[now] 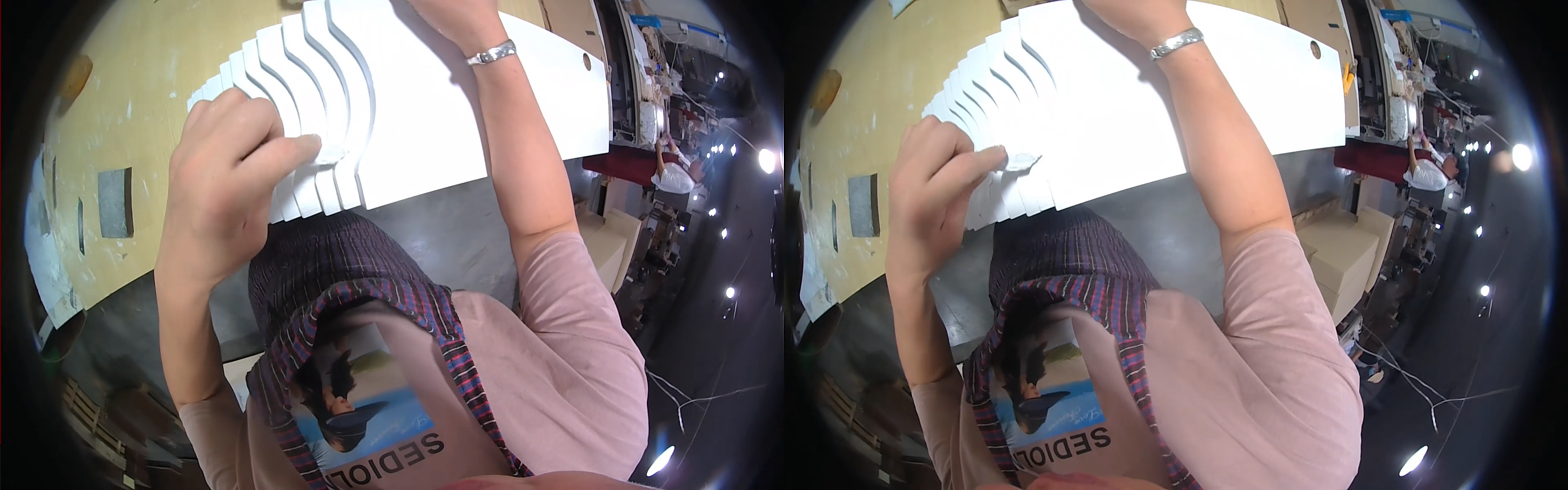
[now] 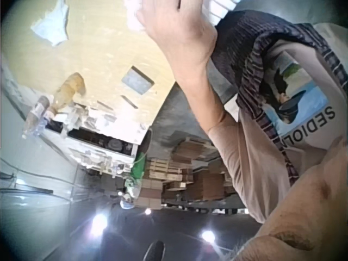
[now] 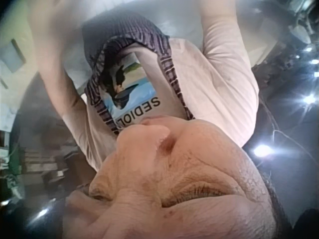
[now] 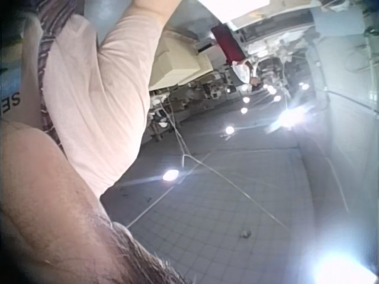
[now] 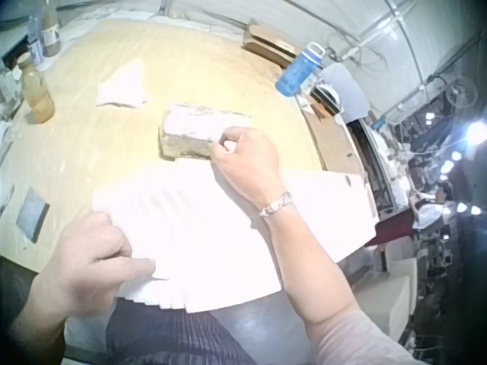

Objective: The person applies white paste into the grooves of a curved white object using a scraper. They scoop the paste from a sheet on the workbench and spread it into the parallel grooves one by one.

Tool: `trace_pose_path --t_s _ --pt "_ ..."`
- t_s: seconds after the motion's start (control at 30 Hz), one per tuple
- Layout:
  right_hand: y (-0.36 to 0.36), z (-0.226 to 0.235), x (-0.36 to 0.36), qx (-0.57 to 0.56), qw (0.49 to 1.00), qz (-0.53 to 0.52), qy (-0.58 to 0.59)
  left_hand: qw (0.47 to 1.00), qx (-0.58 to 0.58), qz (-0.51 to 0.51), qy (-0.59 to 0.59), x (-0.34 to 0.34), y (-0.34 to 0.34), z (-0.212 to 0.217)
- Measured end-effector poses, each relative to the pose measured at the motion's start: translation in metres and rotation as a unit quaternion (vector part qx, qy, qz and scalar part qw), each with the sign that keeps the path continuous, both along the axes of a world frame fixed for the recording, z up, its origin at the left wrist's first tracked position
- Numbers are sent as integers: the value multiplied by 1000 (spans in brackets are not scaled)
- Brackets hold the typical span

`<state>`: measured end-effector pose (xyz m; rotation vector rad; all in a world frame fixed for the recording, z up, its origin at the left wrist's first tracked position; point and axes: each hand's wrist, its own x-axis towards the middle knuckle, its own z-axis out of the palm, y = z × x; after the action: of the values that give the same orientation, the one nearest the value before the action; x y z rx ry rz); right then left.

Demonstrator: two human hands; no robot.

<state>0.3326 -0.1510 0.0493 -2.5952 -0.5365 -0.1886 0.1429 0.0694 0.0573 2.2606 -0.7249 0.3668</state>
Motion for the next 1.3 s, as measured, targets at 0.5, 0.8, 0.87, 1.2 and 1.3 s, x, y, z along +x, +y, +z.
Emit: trace_pose_path --t_s 0.5,0.8,0.87,1.2,1.3 --pt "-4 6 -2 21 1000 -17 -15 993 99 -62 -29 30 -10 23" --pt "-9 8 -2 23 999 -21 15 989 125 -74 -35 36 -17 29" --pt "-9 7 -2 27 999 -19 8 987 137 -79 -37 37 -16 32" --pt "-7 7 -3 20 999 -24 20 993 113 -11 -33 35 -5 30" --pt "-8 5 -1 12 999 -30 27 998 45 6 44 21 6 21"
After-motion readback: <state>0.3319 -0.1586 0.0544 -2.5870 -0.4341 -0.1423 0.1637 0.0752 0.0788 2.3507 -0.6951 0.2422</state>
